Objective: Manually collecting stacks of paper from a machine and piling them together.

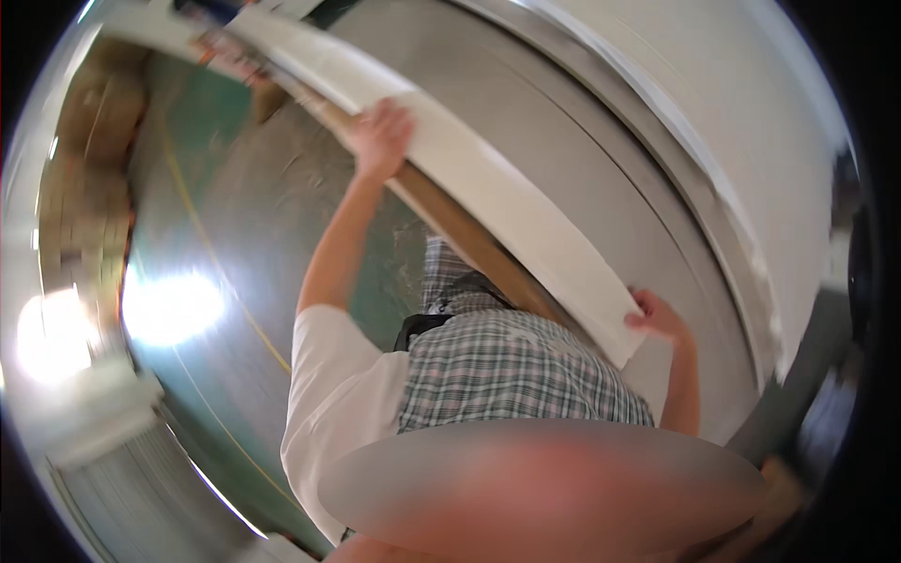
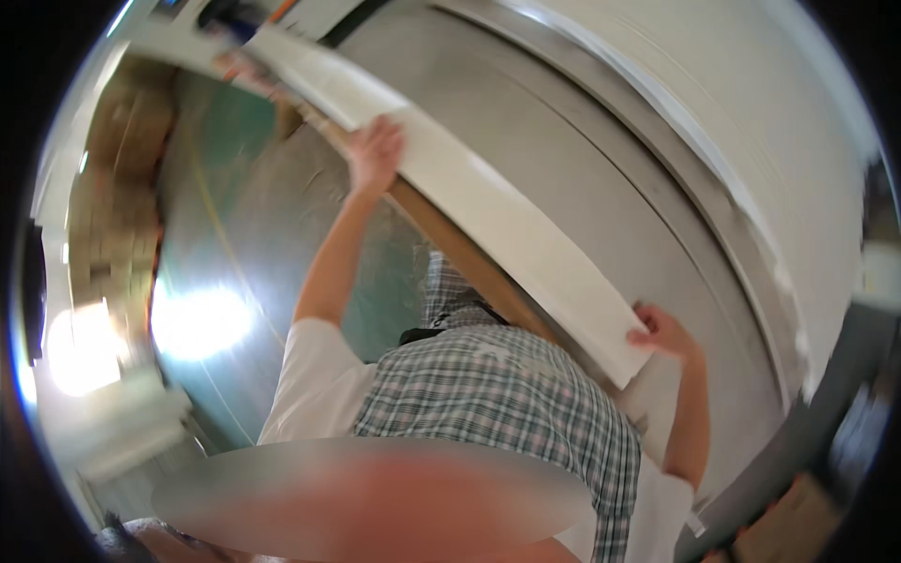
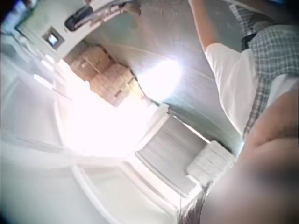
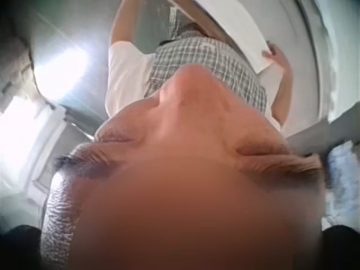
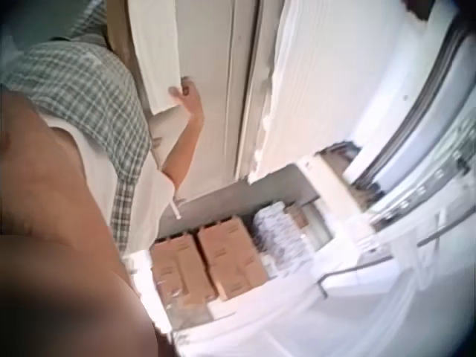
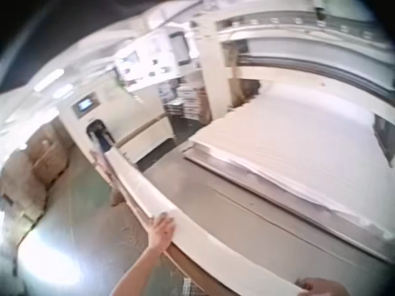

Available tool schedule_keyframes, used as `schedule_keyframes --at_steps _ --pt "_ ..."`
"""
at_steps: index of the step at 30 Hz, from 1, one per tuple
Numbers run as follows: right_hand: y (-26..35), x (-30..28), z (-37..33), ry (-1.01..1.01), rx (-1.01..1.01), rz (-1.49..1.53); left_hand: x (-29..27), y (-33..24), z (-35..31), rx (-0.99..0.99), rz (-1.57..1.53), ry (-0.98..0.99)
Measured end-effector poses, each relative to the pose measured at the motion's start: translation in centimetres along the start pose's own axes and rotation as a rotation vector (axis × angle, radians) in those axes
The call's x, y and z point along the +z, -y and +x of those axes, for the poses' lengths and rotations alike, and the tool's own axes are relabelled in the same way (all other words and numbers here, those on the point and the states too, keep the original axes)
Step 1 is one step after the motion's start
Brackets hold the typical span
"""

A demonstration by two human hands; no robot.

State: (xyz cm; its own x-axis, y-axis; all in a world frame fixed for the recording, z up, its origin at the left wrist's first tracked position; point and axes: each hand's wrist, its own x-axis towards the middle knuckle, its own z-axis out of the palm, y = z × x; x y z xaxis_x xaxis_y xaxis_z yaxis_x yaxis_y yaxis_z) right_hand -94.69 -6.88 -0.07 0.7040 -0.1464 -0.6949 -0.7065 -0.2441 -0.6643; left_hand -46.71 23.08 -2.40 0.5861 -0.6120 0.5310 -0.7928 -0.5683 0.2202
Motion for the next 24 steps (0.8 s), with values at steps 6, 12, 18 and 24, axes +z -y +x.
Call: schedule_keyframes --at_steps 6,12,18,24 --pt "10.4 3.1 6.4 0.124 -0.049 -0.082 -1.9 -1.6 0.4 -0.094 -0.020 -0.104" --pt "16.0 5.3 13.0 0.091 -0.184 -0.170 -2.5 -1.4 -0.6 -0.181 -0.146 -0.131" --pt "18.6 7.3 21.3 -0.019 -0.334 -0.058 -1.6 -2.3 0.6 -0.014 -0.165 -0.180" --pt "21.5 9.8 25.3 -0.175 -0.802 0.032 -2.3 -1.8 -0.4 -0.111 -0.155 -0.185"
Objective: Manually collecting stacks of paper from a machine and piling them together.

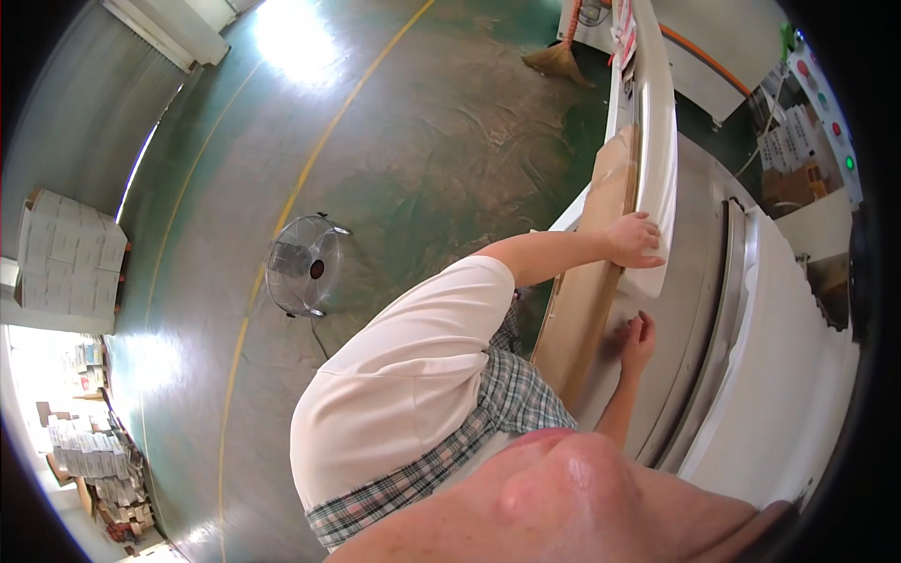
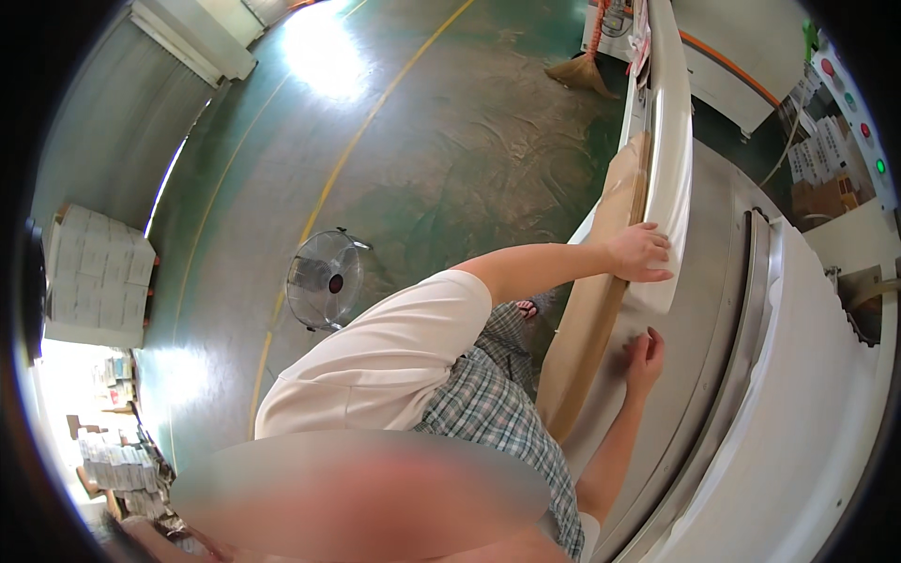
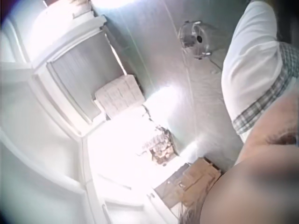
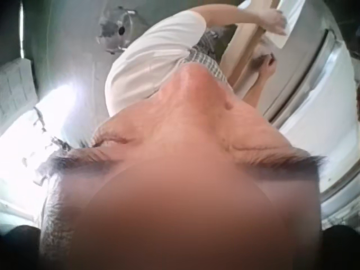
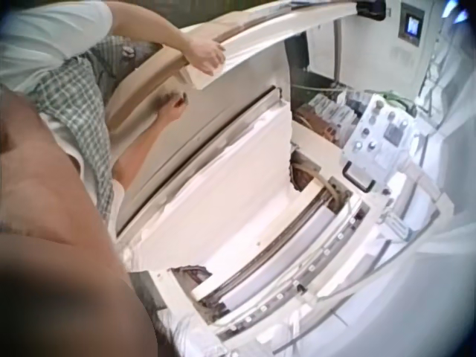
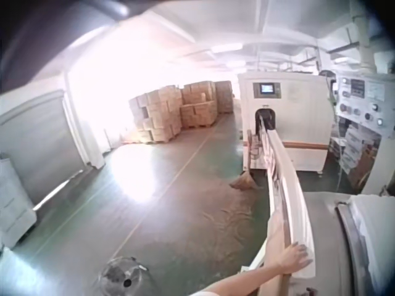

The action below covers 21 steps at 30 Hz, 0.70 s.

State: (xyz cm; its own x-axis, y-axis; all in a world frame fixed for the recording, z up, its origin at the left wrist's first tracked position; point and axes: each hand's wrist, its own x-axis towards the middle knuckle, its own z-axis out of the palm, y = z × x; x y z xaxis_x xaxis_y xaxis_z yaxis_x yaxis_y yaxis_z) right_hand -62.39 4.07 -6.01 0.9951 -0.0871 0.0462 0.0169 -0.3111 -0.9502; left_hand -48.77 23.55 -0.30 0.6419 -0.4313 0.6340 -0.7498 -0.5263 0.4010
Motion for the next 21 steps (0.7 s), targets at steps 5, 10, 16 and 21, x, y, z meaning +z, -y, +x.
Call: schedule_keyframes --at_steps 5,10,16,21 --pt "-5.3 -7.1 -0.3 -0.482 0.018 -0.253 -0.1 0.2 0.5 -0.007 -0.029 0.004" --pt "-7.5 -11.4 -3.4 -0.612 0.253 -0.054 0.4 0.1 0.7 -0.075 -0.051 0.066" --pt "-7.2 -9.9 -2.1 -0.751 0.129 -0.601 1.2 0.2 0.4 -0.013 -0.036 0.298" --pt "-8.3 -9.6 -3.1 -0.796 0.190 -0.819 0.3 0.7 -0.1 0.203 -0.103 0.563"
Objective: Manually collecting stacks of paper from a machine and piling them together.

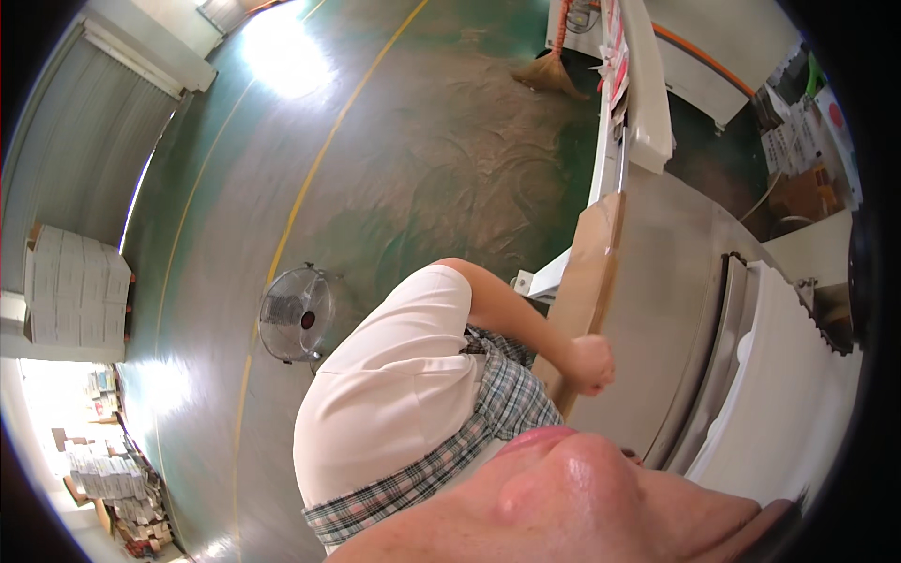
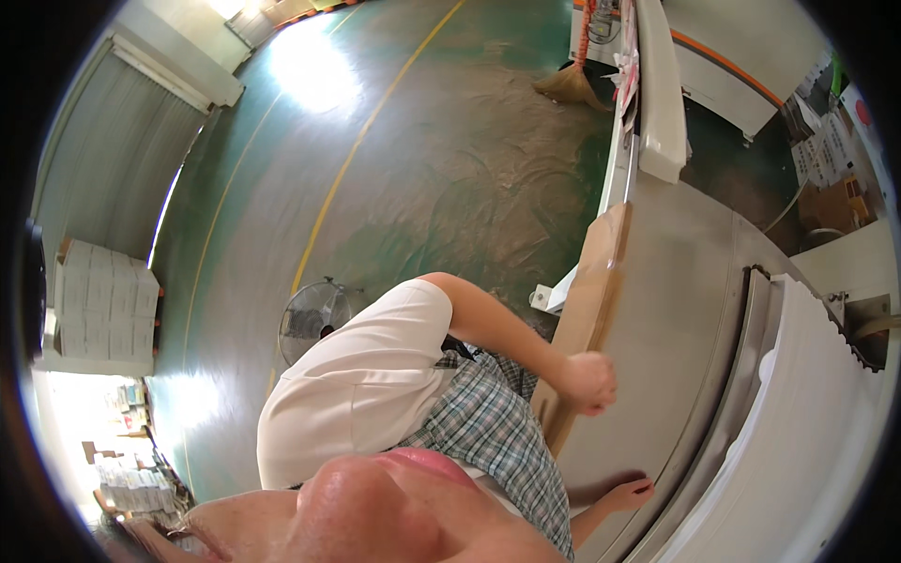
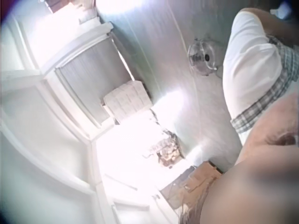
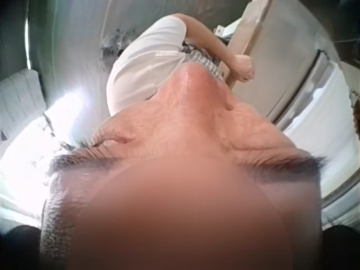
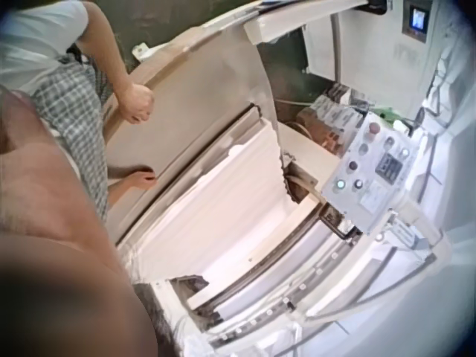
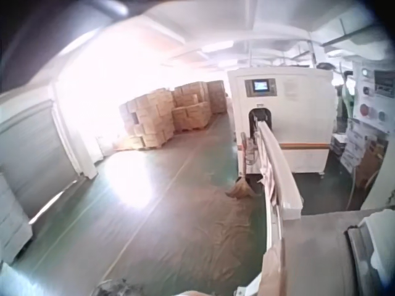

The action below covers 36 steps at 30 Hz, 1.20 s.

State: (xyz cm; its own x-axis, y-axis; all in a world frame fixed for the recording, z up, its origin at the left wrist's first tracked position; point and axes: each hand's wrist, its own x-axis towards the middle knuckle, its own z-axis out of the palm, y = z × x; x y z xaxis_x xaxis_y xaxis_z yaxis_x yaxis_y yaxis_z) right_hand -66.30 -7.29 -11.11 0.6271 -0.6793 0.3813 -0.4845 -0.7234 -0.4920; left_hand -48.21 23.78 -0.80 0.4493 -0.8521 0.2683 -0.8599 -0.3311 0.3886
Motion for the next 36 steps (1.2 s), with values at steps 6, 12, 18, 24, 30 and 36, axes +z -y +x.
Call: schedule_keyframes --at_steps 6,12,18,24,30,36 --pt "3.2 -0.7 -1.5 0.113 0.387 -0.174 -2.6 3.8 2.2 0.385 -0.369 0.325" --pt "5.5 1.9 -0.1 -0.112 0.247 -0.348 -4.5 15.3 14.6 0.122 -0.524 0.274" --pt "7.3 0.1 0.4 -0.144 0.366 -0.321 -3.1 23.1 32.6 -0.074 -0.405 -0.063" --pt "8.3 -0.3 0.2 -0.145 0.378 -0.286 2.7 27.6 44.3 -0.174 -0.504 -0.396" --pt "9.9 0.0 1.5 -0.129 0.388 -0.273 8.4 28.7 50.9 -0.402 -0.901 -0.450" --pt "9.8 -0.2 1.8 -0.122 0.399 -0.293 10.2 29.0 53.0 -0.390 -1.179 -0.533"
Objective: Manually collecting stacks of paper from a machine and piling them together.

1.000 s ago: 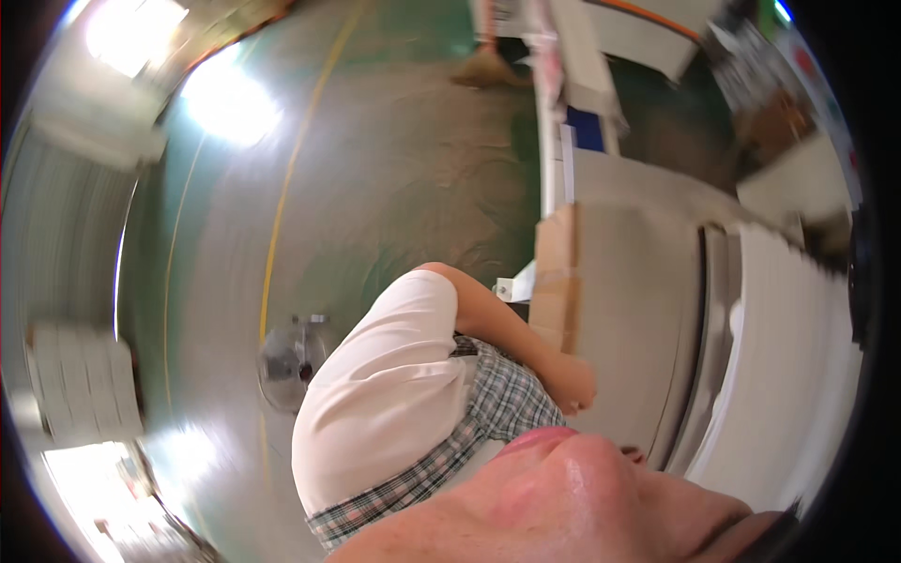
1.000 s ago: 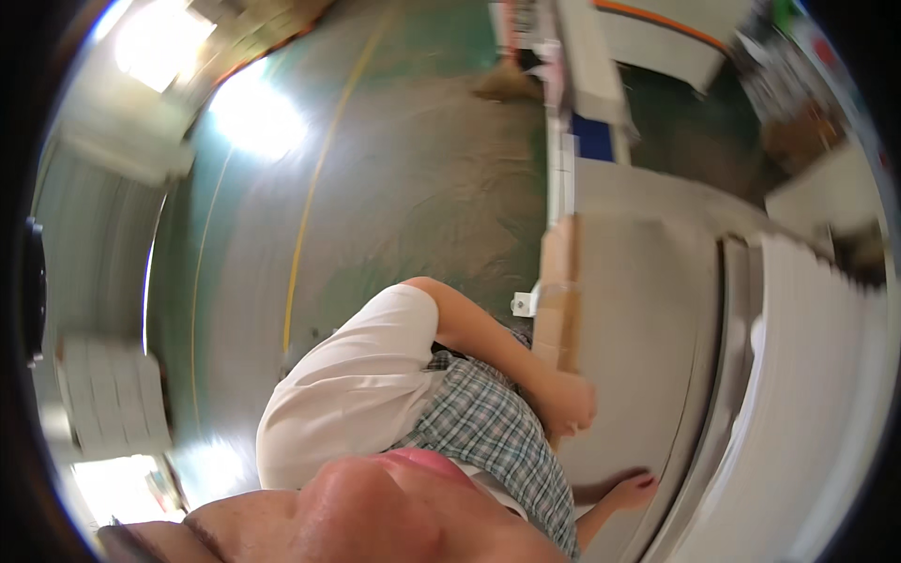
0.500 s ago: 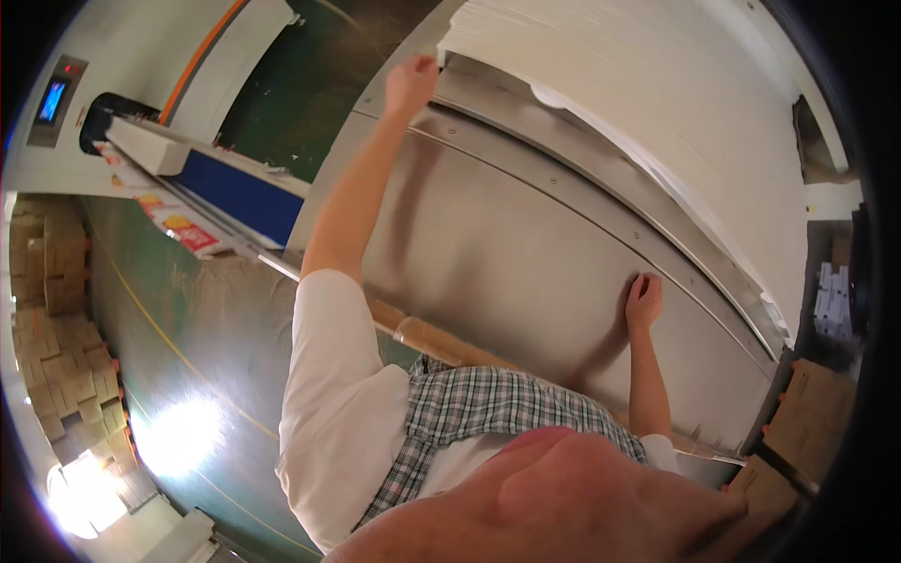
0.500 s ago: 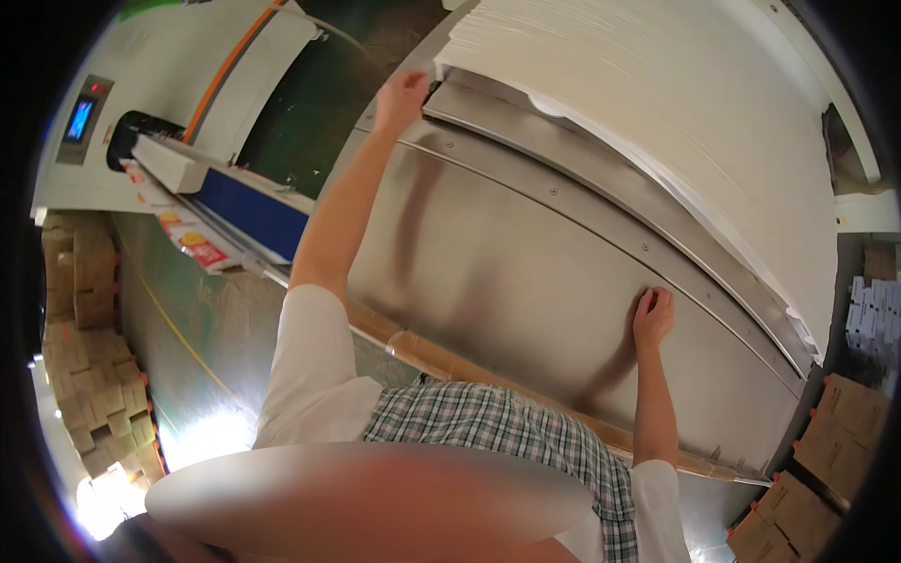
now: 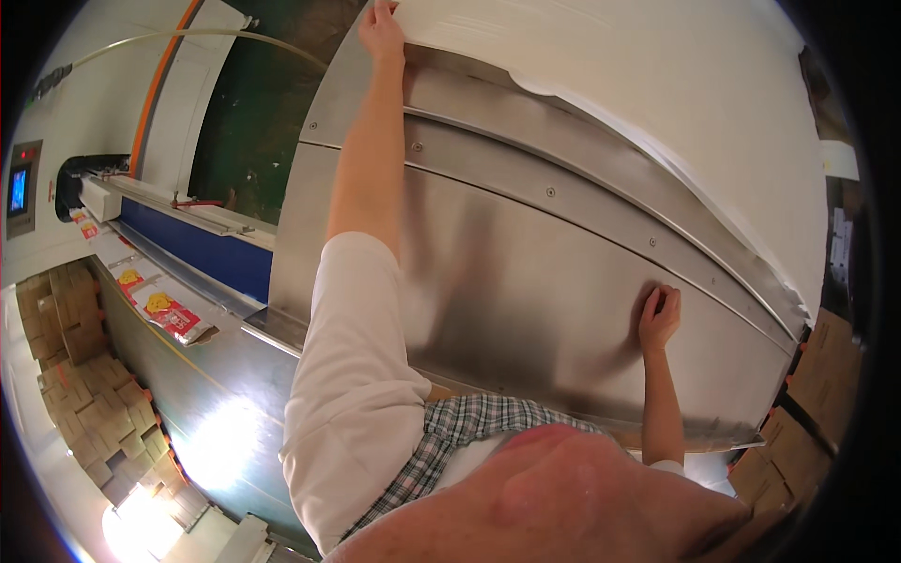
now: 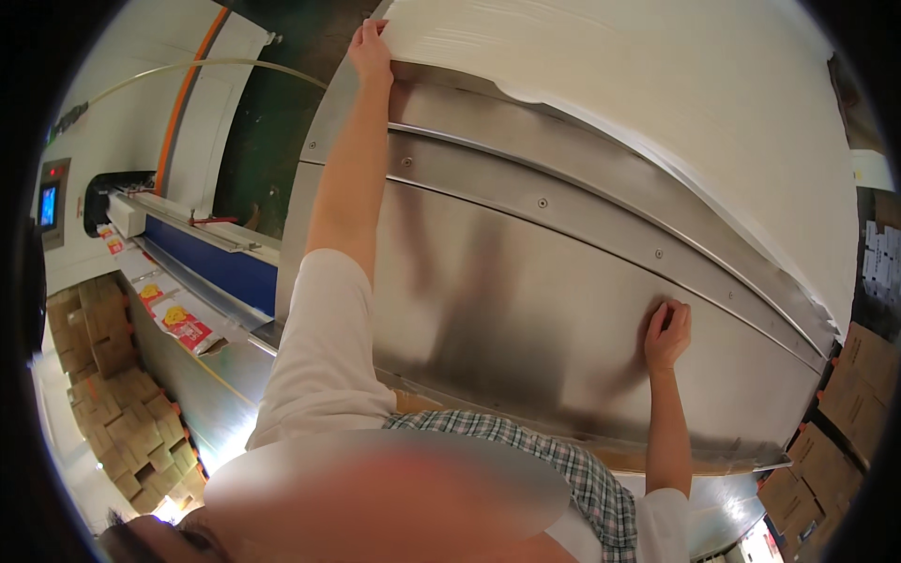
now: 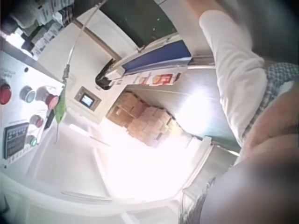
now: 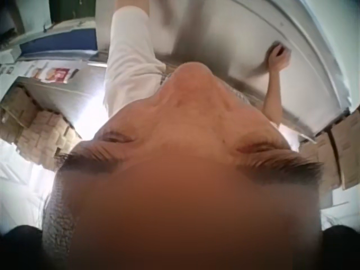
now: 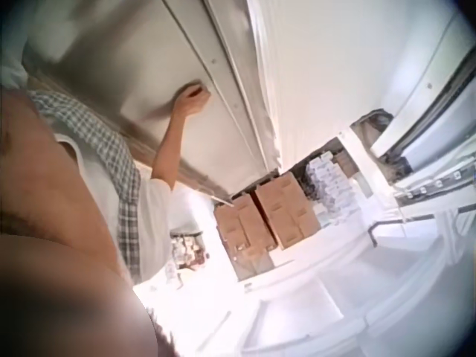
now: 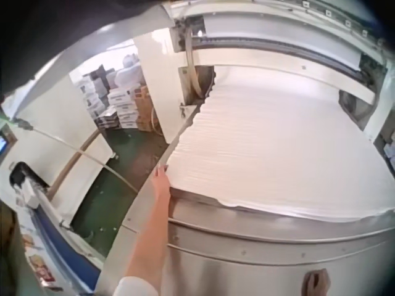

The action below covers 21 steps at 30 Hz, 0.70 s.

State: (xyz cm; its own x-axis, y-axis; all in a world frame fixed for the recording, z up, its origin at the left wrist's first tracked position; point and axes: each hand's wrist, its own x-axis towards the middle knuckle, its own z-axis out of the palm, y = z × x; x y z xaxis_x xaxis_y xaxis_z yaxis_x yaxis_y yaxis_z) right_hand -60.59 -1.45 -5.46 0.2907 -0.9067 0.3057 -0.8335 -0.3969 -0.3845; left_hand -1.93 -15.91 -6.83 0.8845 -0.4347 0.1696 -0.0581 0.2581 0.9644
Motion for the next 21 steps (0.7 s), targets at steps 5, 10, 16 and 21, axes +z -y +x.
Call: schedule_keyframes --at_steps 5,10,16,21 --pt "0.0 0.0 0.0 0.006 0.008 -0.031 -1.1 -1.8 -1.4 -0.186 0.035 0.183" --pt "-0.1 -0.1 -0.2 -0.016 -0.009 -0.054 -3.0 -2.1 -2.0 -0.223 0.037 0.273" --pt "0.1 0.1 -0.3 -0.046 0.010 -0.055 -4.8 -3.8 -1.0 0.108 0.672 0.581" --pt "-0.1 -0.1 -0.1 -0.068 -0.024 -0.039 2.4 -9.6 -4.8 0.191 1.243 1.105"
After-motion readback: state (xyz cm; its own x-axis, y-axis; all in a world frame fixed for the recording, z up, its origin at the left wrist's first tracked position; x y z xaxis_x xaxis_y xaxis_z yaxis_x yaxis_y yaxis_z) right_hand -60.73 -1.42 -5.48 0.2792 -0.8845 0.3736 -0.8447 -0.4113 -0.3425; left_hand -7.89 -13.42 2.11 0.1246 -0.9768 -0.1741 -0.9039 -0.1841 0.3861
